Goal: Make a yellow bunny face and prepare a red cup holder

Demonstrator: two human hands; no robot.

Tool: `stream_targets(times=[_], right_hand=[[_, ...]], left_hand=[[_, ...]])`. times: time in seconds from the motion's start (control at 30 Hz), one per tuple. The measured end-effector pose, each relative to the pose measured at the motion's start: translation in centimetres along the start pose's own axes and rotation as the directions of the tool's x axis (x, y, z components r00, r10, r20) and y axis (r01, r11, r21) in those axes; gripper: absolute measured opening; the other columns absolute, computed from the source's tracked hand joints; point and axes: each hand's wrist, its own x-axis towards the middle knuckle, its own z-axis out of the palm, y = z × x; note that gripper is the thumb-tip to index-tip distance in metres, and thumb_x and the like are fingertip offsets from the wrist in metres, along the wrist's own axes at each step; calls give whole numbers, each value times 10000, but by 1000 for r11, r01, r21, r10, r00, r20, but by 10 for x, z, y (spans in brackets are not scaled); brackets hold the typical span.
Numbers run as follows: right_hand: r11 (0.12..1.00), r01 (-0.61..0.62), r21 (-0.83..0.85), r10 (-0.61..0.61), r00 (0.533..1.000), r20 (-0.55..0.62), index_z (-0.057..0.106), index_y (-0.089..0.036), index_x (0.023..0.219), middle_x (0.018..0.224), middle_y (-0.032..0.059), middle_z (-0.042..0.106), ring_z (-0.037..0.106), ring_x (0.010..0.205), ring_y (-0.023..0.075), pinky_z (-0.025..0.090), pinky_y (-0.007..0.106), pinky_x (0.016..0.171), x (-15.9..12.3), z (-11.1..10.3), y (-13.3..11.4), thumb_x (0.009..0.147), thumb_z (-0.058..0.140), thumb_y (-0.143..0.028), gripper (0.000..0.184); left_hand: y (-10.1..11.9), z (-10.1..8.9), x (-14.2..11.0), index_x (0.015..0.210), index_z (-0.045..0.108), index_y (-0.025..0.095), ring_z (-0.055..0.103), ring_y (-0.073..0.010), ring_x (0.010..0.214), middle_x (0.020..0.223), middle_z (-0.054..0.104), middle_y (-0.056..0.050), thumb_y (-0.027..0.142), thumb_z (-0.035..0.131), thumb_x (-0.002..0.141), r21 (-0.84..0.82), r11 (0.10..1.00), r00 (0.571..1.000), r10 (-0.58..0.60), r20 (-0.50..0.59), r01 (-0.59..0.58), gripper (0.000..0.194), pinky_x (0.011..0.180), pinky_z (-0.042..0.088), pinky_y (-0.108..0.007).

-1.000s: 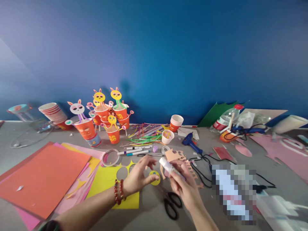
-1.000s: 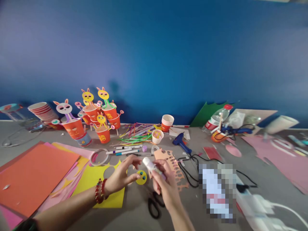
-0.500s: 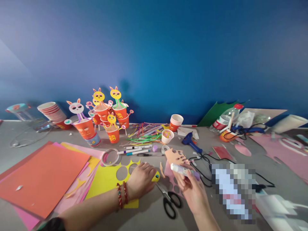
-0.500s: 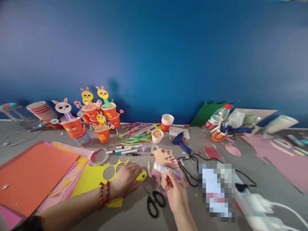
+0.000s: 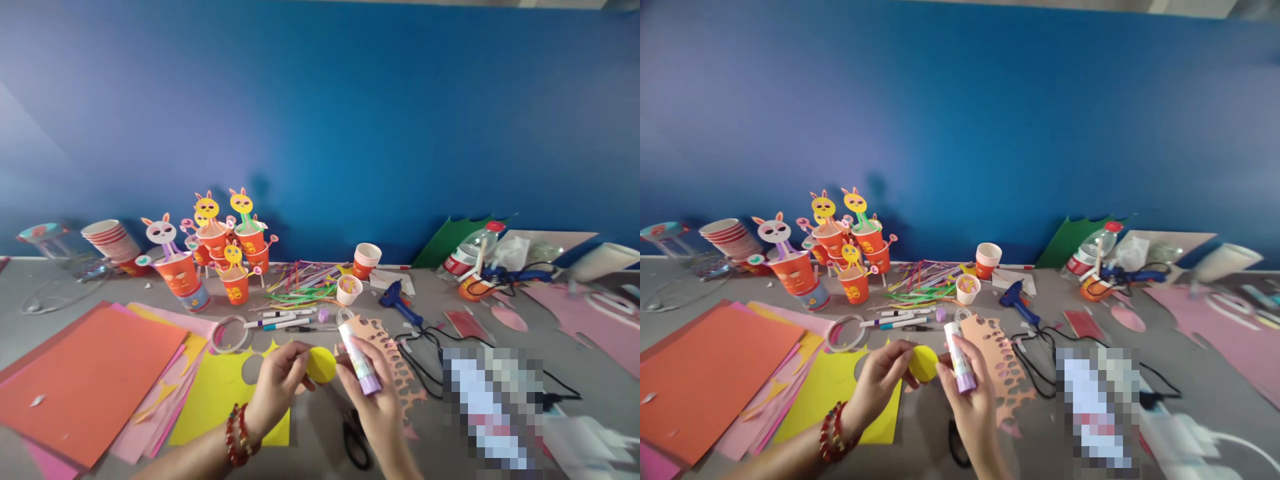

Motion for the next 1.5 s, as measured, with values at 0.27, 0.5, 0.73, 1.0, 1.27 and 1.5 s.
stream_targets(times=[0.27, 0.5, 0.73, 1.0, 1.27, 1.5], right_hand=[[992, 123, -10, -123, 992, 33, 662, -252, 1086, 1041, 79, 699, 715, 887, 235, 606, 329, 773, -5, 4, 1, 850, 713, -234, 242], [996, -34, 79, 43, 993, -112, 659, -239, 1017, 796, 33, 704, 677, 696, 213, 569, 325, 645, -10, -7, 8, 857, 706, -369, 211], [967, 158, -199, -176, 982, -72, 681, -230, 1043, 918, 91, 711, 682, 716, 239, 576, 331, 584, -18, -8, -7, 832, 711, -259, 215], [690, 671, -273, -625, 742, 244, 628, -158, 1177, 859, 80, 673, 654, 721, 205, 574, 336, 607, -4, 12, -25, 816, 619, -9, 390], [582, 717, -384, -649, 694, 312, 624, -144, 1179, 824, 92, 684, 653, 692, 223, 566, 365, 599, -3, 17, -26, 837, 618, -43, 357], [625, 677, -390, -616, 734, 287, 626, -158, 1147, 822, 89, 687, 667, 702, 223, 573, 350, 610, 4, 15, -29, 850, 601, -58, 314]], left_hand=[[3, 6, -16, 1025, 691, 149, 667, -182, 773, 954, 675, -98, 469, 630, 895, -96, 995, 994, 26, 107, -16, 351, 591, 603, -254], [5, 1, -12, 997, 691, 131, 692, -159, 646, 803, 721, -87, 452, 528, 962, -36, 999, 999, 33, 14, -33, 362, 550, 574, -219], [11, -1, -16, 1080, 681, 142, 710, -166, 710, 858, 755, -93, 374, 464, 998, 108, 990, 995, 86, 40, -90, 328, 618, 577, -224], [17, -3, -22, 1174, 663, 193, 710, -148, 696, 876, 749, -56, 234, 462, 986, 397, 894, 979, 193, 70, -205, 278, 672, 539, -221], [7, -7, -23, 1231, 612, 183, 741, -237, 744, 829, 752, -86, 200, 409, 991, 645, 675, 924, 354, 145, -359, 315, 643, 537, -297], [9, -6, -24, 1199, 599, 179, 728, -223, 757, 896, 751, -101, 185, 398, 988, 576, 732, 929, 333, 162, -363, 292, 656, 532, -283]])
